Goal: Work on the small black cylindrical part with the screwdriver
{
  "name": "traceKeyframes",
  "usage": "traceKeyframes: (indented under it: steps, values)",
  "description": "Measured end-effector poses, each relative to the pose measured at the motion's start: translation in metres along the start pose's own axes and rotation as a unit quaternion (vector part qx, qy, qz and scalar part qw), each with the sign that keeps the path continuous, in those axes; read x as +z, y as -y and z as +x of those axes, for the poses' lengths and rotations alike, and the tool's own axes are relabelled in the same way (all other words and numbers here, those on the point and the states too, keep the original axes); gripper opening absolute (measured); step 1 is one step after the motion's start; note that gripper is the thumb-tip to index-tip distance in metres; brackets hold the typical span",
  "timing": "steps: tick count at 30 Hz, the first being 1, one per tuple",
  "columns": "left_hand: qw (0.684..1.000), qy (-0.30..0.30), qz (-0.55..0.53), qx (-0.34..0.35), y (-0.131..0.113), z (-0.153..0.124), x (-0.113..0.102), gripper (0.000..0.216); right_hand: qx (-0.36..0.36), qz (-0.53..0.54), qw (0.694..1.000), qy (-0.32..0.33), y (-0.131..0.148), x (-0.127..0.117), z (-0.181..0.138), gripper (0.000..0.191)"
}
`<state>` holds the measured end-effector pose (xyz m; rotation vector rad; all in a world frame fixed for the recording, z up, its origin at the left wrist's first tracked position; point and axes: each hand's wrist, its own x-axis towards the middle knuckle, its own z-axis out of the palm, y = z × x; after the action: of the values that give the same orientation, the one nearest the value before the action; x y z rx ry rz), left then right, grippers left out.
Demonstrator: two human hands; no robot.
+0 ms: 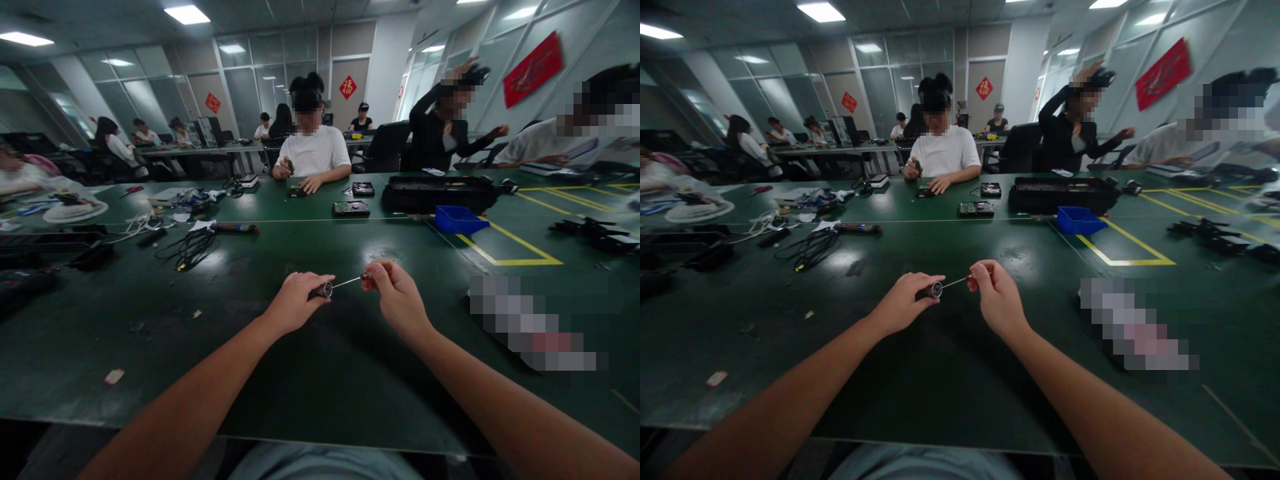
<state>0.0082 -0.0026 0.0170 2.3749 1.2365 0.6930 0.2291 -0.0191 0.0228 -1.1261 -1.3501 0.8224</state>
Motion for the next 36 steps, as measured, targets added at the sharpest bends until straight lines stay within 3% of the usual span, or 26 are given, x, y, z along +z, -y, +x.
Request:
traceKeyframes:
  steps: [10,20,29,32,36]
  values:
    - [1.0,0.016,0.021,-0.002,0.002,0.001,0.004,0.048,-0.098,-0.173,0.98,0.018,0.009,-0.001,-0.008,0.022]
    - [0.999,0.028,-0.005,-0.026,0.005,0.002,0.007,0.042,-0.131,-0.263,0.955,0.04,0.009,-0.002,-0.005,0.019]
    - [0.983,-0.069,-0.125,-0.114,0.003,0.003,0.004,0.035,-0.107,-0.264,0.958,0.022,0.008,-0.004,-0.002,0.022]
    - [0.98,-0.065,-0.134,-0.132,-0.002,0.001,0.0,0.04,-0.105,-0.26,0.96,0.004,0.009,-0.007,-0.001,0.023]
    - [0.988,-0.017,-0.098,-0.121,-0.009,0.001,-0.001,0.039,-0.11,-0.257,0.96,-0.01,0.01,-0.008,0.0,0.023]
